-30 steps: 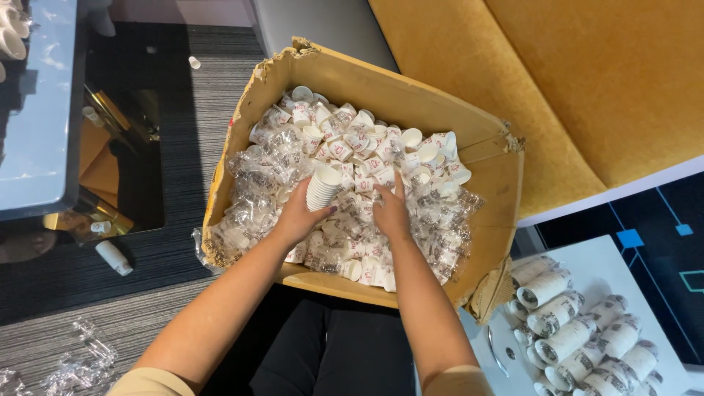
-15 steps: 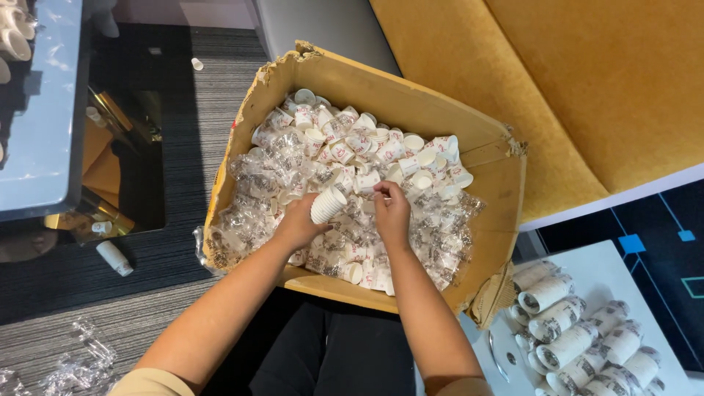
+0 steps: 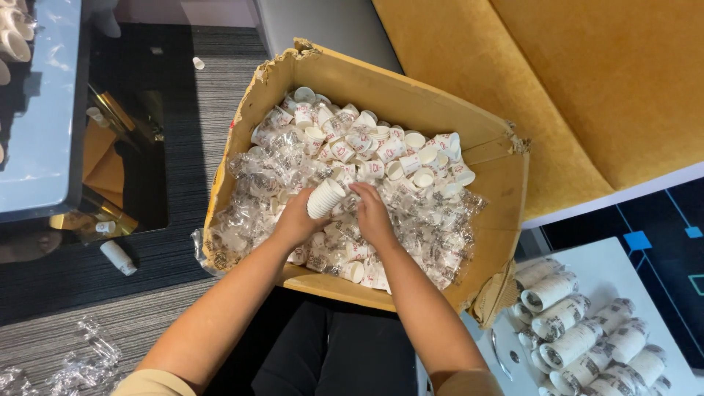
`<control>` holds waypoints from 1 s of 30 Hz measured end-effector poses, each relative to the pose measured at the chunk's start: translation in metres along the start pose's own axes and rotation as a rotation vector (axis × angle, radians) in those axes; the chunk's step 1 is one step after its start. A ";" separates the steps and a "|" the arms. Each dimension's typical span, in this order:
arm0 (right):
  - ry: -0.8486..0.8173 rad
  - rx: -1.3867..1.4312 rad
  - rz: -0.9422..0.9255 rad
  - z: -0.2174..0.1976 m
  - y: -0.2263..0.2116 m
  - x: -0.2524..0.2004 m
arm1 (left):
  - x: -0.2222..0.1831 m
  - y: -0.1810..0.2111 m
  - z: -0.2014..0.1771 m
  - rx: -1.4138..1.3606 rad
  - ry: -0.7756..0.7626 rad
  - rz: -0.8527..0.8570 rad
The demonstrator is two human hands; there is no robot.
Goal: The recorder is sorting and stacking small paper cups from a cardboard box.
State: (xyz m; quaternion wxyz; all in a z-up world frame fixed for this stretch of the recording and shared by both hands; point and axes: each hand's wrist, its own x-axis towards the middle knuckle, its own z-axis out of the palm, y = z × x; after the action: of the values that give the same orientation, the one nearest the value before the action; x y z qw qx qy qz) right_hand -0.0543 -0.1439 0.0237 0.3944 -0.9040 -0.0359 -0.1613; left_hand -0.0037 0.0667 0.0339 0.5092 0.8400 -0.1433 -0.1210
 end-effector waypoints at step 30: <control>0.251 0.927 0.549 -0.030 0.035 0.007 | 0.004 -0.010 0.011 -0.059 -0.083 0.082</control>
State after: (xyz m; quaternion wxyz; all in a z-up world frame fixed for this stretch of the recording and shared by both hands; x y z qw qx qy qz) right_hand -0.0492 -0.1903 0.0203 0.7799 -0.5857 0.1808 -0.1262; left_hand -0.0029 0.0604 0.0196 0.5321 0.8122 -0.1951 -0.1388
